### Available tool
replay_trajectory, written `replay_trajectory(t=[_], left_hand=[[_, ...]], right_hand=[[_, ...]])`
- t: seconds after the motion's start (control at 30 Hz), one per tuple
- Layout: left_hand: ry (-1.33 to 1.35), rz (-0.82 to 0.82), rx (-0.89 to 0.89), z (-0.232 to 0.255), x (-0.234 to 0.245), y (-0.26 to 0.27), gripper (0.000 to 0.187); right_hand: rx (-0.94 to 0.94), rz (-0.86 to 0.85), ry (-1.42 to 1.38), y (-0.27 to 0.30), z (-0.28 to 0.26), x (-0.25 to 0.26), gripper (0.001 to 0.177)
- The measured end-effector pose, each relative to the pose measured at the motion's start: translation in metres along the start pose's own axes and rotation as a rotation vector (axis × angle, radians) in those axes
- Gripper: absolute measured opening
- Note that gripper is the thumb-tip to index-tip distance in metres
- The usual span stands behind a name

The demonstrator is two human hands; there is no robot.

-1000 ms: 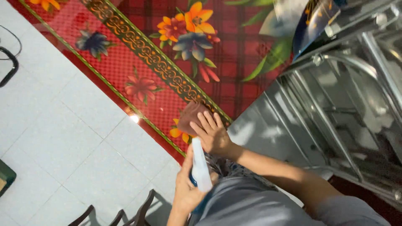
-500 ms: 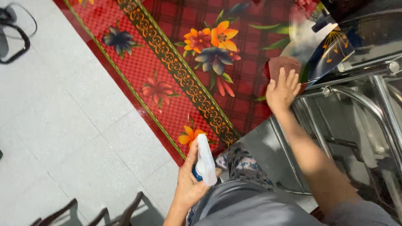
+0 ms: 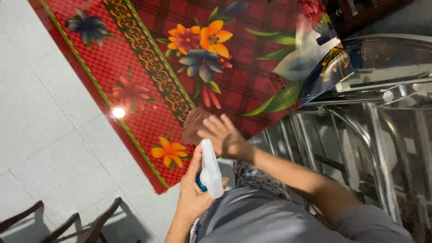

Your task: Cleaning a glass-topped dining table using a spray bottle and a cloth.

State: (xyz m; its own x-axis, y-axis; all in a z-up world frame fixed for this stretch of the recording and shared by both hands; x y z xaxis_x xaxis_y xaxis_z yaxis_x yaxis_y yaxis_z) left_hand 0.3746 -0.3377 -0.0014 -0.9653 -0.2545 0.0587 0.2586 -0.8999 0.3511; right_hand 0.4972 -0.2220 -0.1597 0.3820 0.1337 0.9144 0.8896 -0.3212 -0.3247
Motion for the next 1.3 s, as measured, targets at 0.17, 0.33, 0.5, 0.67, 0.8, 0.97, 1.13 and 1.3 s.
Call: replay_trajectory(t=[0.17,0.33,0.5,0.67,0.8,0.97,1.13,1.3], left_hand=[[-0.01,0.068,0.054,-0.014,-0.056,-0.008,0.101],[0.182,0.072,0.18,-0.035,-0.106,-0.009,0.107],[0.105,0.208,-0.02,-0.013,-0.119,-0.017,0.098],[0.101,0.364,0.037,-0.022,-0.096,0.006,0.098],[0.067,0.461,0.066,-0.028,-0.082,0.013,0.099],[0.118,0.515,0.096,-0.031,-0.08,0.02,0.1],[0.139,0.532,-0.017,-0.033,-0.08,0.0,0.098],[0.075,0.485,-0.018,-0.025,-0.074,-0.006,0.098]], right_hand=[[-0.395,-0.09,0.015,0.032,0.146,0.088,0.033],[-0.857,0.11,0.268,0.154,0.313,0.08,0.046],[-1.216,0.183,0.161,0.121,0.327,0.044,0.066],[-0.875,0.109,0.095,0.038,0.21,0.003,0.066],[-0.508,-0.195,0.064,-0.026,0.08,-0.006,0.07],[0.108,-0.004,-0.424,-0.044,-0.013,-0.023,0.068],[0.257,-0.489,-0.135,-0.104,0.049,0.026,0.028],[-0.368,-0.083,0.075,-0.066,0.251,0.053,0.045]])
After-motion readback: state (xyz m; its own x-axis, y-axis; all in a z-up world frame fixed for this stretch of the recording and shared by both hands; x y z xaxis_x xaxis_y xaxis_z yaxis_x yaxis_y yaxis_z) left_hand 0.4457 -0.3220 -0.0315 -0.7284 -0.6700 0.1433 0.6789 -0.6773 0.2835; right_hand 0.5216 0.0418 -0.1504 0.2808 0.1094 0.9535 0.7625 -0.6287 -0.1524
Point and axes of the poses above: each hand's wrist, its own y-axis away from the middle knuckle, its own x-axis out of the back of the hand, z = x × y, the point moved 3 cm from there along -y, towards the middle knuckle, and after that the axes turned 2 degrees about -y, right-handed, at the moved point
